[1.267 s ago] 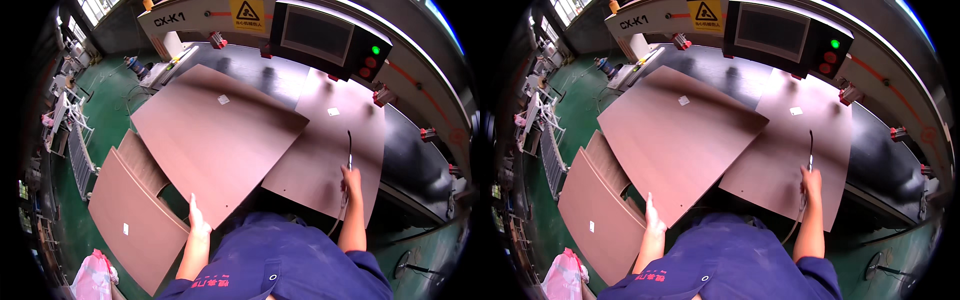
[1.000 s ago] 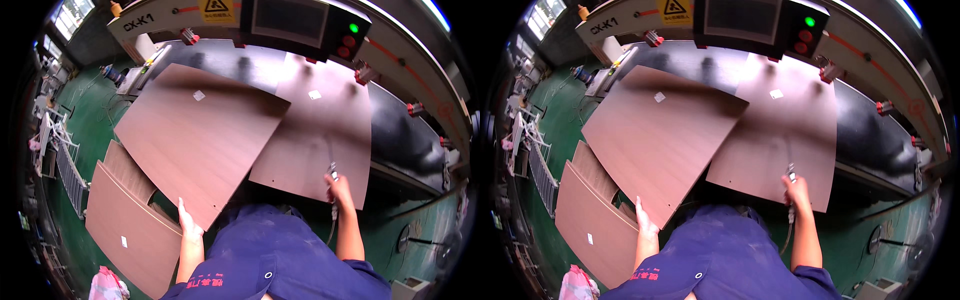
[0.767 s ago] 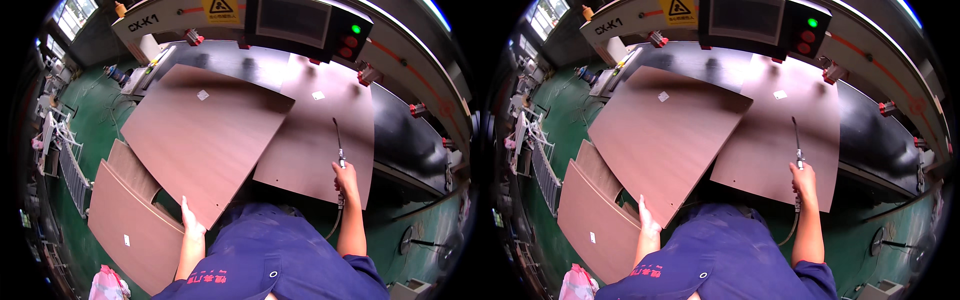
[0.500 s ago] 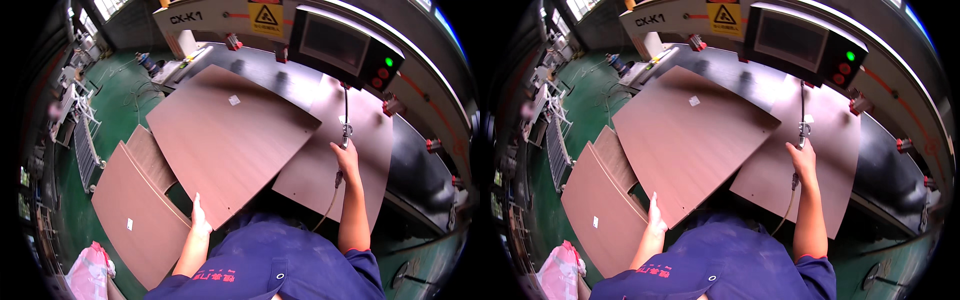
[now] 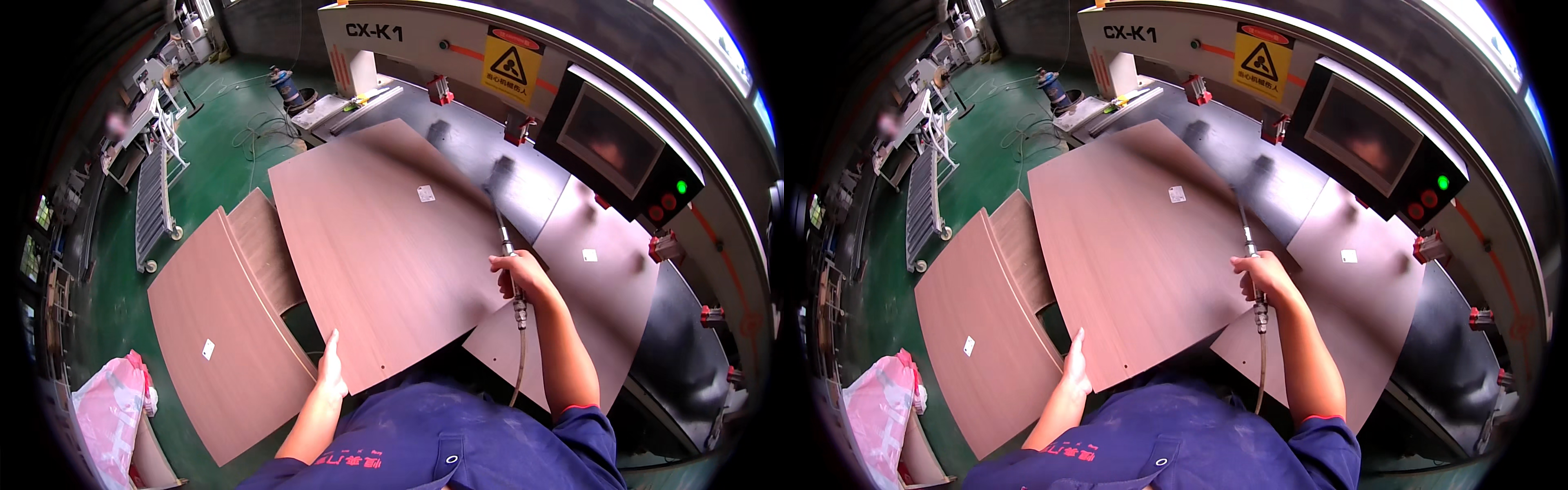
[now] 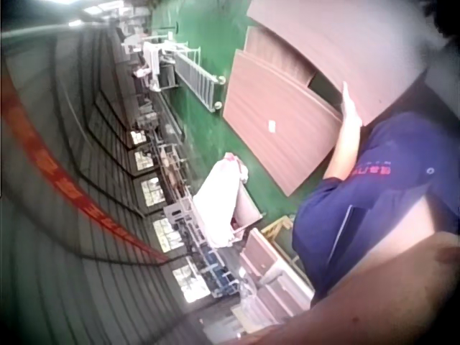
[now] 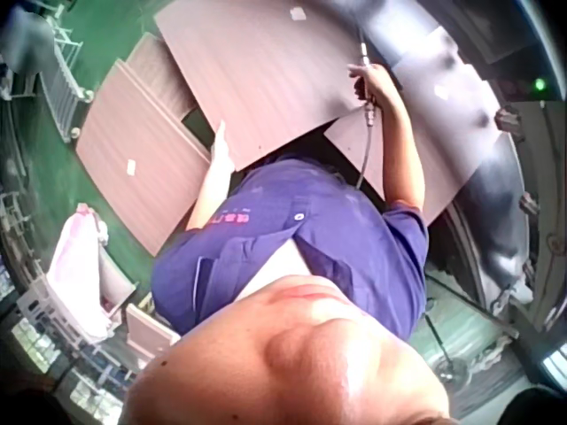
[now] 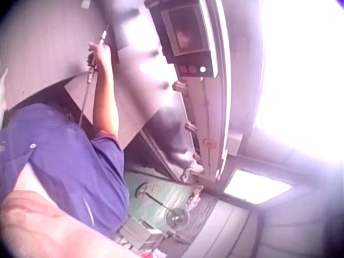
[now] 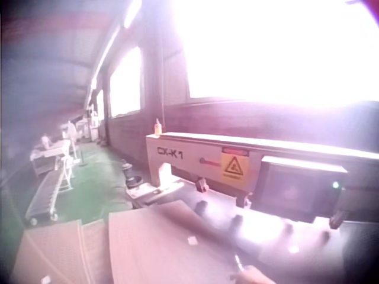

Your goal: The person picks up wooden panels from a stack, positions them onto an edge-banding machine for processing, and uses an air blow gun to clean dust from the panels and the machine bed.

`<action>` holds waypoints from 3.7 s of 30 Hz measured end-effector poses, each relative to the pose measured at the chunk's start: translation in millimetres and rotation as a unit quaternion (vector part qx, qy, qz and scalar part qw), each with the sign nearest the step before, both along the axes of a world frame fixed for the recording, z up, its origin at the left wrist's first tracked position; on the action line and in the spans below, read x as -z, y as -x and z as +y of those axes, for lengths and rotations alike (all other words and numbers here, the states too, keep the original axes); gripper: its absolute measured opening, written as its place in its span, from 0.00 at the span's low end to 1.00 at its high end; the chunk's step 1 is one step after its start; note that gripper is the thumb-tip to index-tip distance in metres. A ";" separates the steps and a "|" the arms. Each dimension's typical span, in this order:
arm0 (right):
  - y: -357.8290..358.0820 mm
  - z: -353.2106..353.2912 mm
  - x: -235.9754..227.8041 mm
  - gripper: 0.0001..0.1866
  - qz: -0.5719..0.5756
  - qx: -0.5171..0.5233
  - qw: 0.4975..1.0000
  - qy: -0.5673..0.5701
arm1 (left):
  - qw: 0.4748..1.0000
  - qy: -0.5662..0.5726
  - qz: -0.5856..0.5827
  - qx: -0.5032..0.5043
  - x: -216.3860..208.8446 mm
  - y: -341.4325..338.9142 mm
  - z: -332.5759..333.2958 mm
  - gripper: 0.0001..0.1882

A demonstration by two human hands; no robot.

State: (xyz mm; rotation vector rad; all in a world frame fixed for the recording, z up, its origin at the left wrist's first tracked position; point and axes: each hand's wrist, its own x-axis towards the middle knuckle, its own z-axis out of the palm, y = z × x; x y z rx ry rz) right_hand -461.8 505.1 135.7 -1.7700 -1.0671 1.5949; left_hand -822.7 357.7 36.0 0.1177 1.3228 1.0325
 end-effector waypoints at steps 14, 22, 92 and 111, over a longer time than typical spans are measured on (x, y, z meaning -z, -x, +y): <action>-101.2 84.4 137.7 0.19 -0.209 0.033 0.977 0.018 | 1.000 -0.010 -0.002 -0.003 -4.6 36.9 6.0 0.41; -65.9 57.0 107.8 0.13 -0.025 0.121 0.992 -0.024 | 0.992 0.038 0.121 -0.020 7.9 67.3 11.8 0.32; 143.0 9.7 154.1 0.16 0.095 0.204 0.970 0.087 | 0.610 -0.010 0.730 0.309 94.4 134.7 510.8 0.33; 134.5 20.0 168.4 0.14 0.072 0.258 0.963 0.037 | 0.418 -0.363 0.558 0.618 35.4 55.2 388.6 0.48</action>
